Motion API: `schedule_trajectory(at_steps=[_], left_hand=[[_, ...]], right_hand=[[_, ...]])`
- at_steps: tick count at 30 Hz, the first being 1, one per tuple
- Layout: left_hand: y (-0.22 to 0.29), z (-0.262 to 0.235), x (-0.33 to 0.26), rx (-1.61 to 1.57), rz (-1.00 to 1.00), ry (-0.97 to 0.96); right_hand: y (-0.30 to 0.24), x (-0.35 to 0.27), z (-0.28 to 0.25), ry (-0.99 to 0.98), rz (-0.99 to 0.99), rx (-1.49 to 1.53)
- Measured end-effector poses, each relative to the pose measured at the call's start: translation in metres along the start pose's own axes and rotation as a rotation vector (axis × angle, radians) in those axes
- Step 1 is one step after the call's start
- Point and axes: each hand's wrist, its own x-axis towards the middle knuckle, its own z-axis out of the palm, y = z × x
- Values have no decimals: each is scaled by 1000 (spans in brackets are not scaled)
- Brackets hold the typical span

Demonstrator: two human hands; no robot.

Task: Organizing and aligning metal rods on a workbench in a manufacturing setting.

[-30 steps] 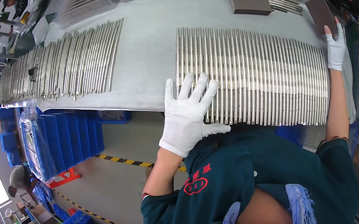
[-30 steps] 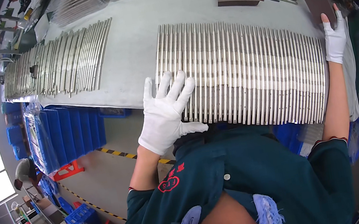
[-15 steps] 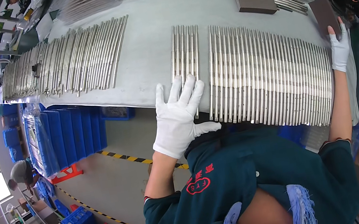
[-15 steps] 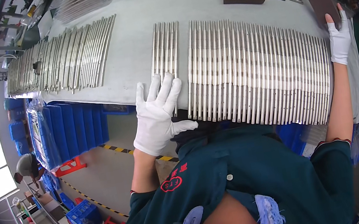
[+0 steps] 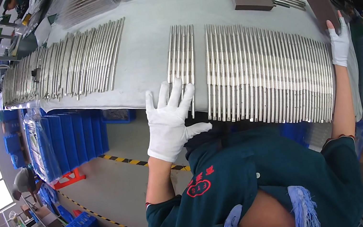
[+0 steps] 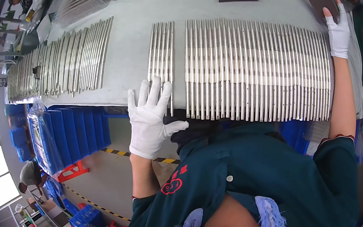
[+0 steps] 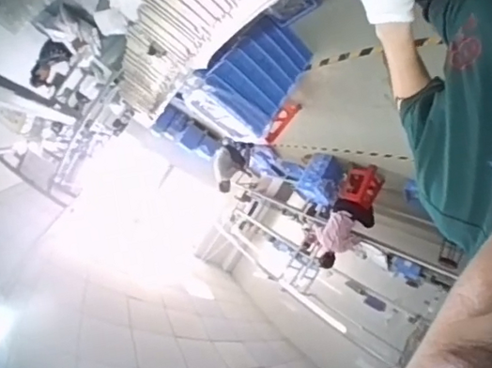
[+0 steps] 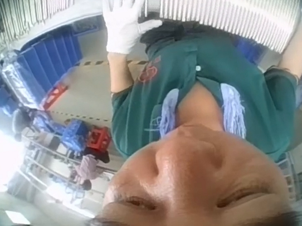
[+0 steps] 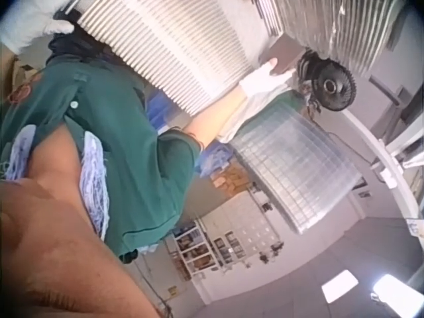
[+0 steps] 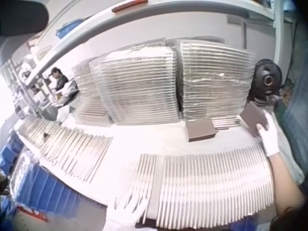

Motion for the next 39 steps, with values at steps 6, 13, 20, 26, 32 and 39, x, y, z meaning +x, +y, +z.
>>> schedule_trajectory(at_steps=[6,13,20,26,32,39], left_hand=[[0,-4,-2,69,-65,83],[57,0,35,-189,211,-12],[54,4,35,-187,217,-19],[28,2,15,-49,122,-25],[29,6,12,-69,103,9],[55,11,25,-163,234,-4]], right_hand=[[-8,-1,1,-13,43,-27],[-6,-1,5,4,17,-22],[-9,-3,7,14,38,-6],[-2,-1,4,4,26,43],[-2,-1,4,1,26,38],[-2,0,6,17,5,20]])
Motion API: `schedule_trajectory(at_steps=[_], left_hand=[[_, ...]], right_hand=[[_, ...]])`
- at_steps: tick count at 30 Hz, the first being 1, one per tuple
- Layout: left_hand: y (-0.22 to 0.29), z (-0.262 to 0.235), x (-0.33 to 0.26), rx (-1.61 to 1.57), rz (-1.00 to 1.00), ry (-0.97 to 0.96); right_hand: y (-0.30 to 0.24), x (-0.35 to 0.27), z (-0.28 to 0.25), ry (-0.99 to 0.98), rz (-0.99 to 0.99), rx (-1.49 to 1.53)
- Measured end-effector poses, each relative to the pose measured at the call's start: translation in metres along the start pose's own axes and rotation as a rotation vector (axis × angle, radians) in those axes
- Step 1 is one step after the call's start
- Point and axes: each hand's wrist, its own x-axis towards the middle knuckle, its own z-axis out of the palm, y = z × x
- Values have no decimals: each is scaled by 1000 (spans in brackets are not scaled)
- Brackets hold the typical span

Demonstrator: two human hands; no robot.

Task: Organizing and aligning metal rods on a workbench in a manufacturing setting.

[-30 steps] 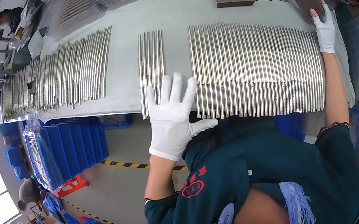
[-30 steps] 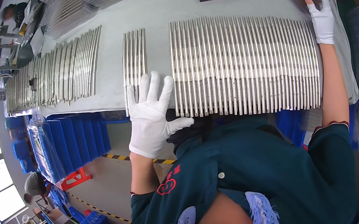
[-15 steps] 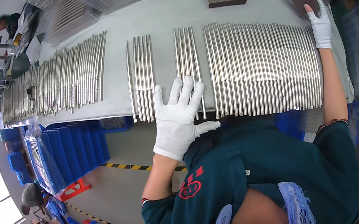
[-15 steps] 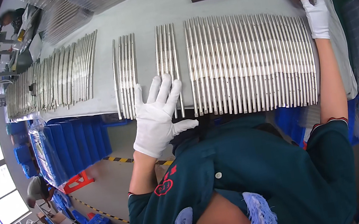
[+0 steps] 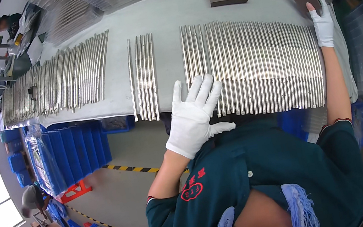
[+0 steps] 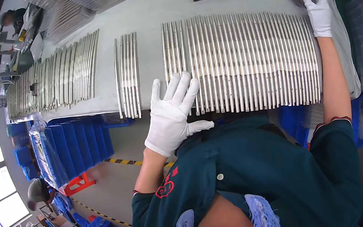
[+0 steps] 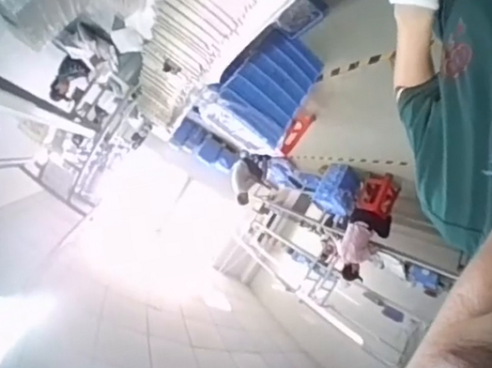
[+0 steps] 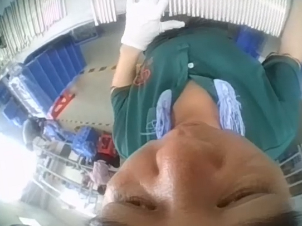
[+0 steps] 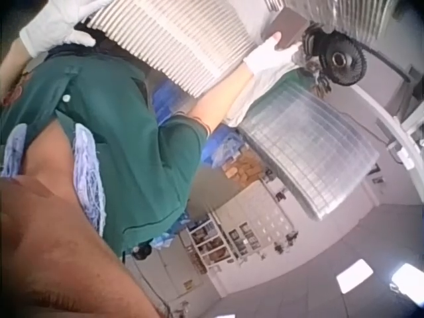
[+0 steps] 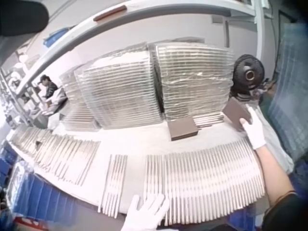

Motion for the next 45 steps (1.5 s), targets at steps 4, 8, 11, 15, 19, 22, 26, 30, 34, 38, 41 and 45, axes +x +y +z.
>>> schedule_trajectory(at_steps=[4,8,11,15,19,22,26,30,34,38,41,45], left_hand=[[8,-1,6,-31,4,-22],[-3,-6,-4,66,-31,-40],[-15,-11,-17,164,-124,-34],[-12,-14,-10,197,-111,-17],[9,-9,14,85,10,-81],[19,-3,25,9,63,-77],[21,1,27,-27,85,-98],[9,-5,15,25,59,-118],[-5,-15,0,109,-10,-90],[-10,-17,-5,176,-84,-85],[-6,-14,-3,147,-91,-62],[5,-5,4,71,-18,-28]], right_hand=[[2,-1,0,11,8,51],[-2,0,-4,14,-46,-86],[-8,-3,-3,-5,2,-52],[-2,-2,1,-6,17,57],[-4,-1,4,8,16,117],[0,0,3,20,33,109],[1,0,2,32,16,87],[3,1,3,35,34,115],[0,0,0,53,88,147],[-3,-1,1,56,64,139],[-5,0,0,57,40,86],[-5,-1,-1,52,38,88]])
